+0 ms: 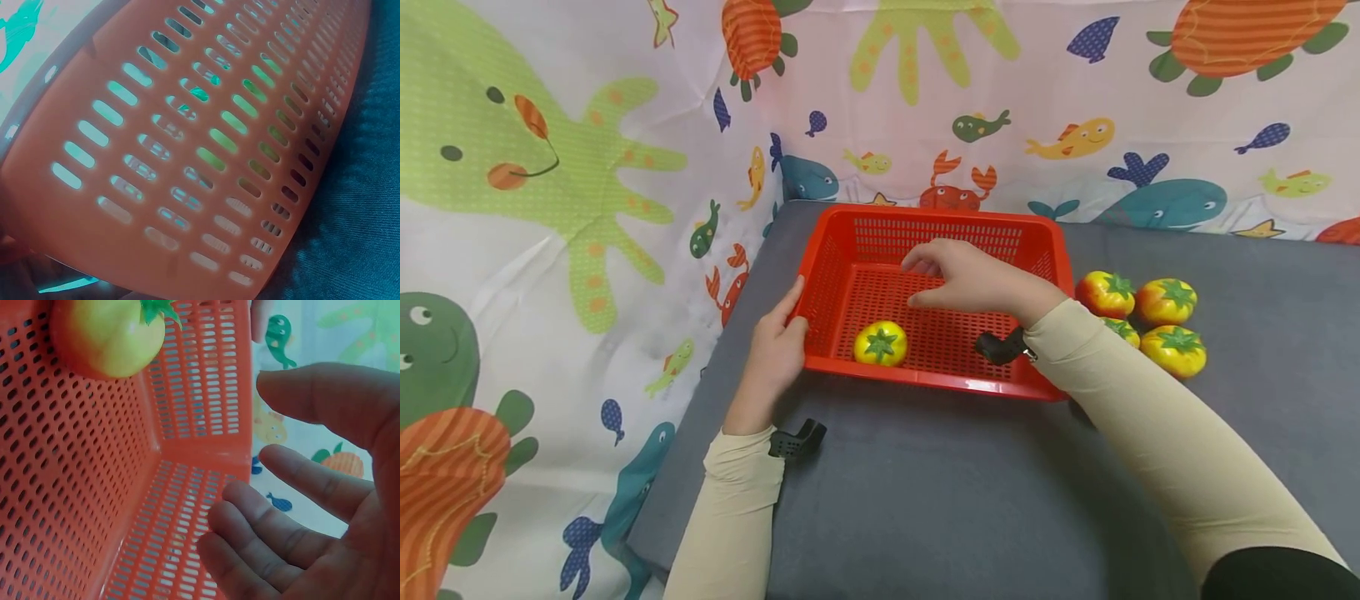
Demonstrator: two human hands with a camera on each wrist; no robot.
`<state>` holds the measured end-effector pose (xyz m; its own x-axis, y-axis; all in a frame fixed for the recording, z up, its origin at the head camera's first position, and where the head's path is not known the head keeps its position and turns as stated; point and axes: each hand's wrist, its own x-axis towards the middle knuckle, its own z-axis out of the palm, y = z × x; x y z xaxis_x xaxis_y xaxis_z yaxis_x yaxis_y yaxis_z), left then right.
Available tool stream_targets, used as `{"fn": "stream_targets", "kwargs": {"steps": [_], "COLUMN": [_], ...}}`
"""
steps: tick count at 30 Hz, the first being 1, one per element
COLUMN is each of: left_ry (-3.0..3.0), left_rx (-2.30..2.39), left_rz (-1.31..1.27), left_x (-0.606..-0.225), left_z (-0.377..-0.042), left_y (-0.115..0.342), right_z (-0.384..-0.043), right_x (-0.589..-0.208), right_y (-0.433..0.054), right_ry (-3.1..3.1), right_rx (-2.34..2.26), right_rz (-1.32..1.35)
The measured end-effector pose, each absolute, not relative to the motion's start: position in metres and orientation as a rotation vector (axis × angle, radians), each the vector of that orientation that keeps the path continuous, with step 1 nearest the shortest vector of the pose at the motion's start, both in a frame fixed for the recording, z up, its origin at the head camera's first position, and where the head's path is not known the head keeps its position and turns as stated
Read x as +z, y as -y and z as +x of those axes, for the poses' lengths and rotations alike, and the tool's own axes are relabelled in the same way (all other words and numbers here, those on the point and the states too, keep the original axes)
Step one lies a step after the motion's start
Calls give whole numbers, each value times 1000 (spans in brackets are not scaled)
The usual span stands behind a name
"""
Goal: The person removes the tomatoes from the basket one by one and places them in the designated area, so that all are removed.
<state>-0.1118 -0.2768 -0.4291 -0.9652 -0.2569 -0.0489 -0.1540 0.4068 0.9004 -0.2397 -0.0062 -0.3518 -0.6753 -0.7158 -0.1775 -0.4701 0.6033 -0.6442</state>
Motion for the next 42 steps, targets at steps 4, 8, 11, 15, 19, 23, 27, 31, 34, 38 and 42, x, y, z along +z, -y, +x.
{"fn": "stream_targets", "kwargs": {"steps": [4,8,11,15,19,23,27,31,34,38,42], "left_ry": [2547,2552,2554,2558,2565,2574,2581,2589,2586,2579,2585], "left_rx": [-1624,-1610,-1601,-1591,-1582,-1577,-1577,-1581,-1577,-1582,-1575], "left_rz": [370,372,371,360,365,368,377,386,385,383,383], "left_x": [-430,-431,-432,-432,-430,-429,-428,-427,-426,-426,-426], "left_z": [-111,-112,-112,-112,-112,-112,-112,-112,-111,-112,-113], "left_y": [277,278,278,278,277,278,278,277,277,278,279], "right_z": [-240,-240,-239,-239,-240,-240,-240,-240,-240,-240,-241], "right_x": [-356,-363,-366,-369,-374,-379,-388,-394,-396,-396,-397], "right_y": [17,26,30,32,35,37,39,40,42,44,44], "right_ry": [-2352,-2301,-2249,-2135,-2017,-1949,-1945,-1992,-2017,-2049,-2072], "right_rx": [-745,-674,-637,-601,-595,-626,-633,-600,-572,-535,-514], "right_rz": [-977,-1007,-1001,-978,-1013,-1030,-1022,-1035,-1055,-1079,-1091]}}
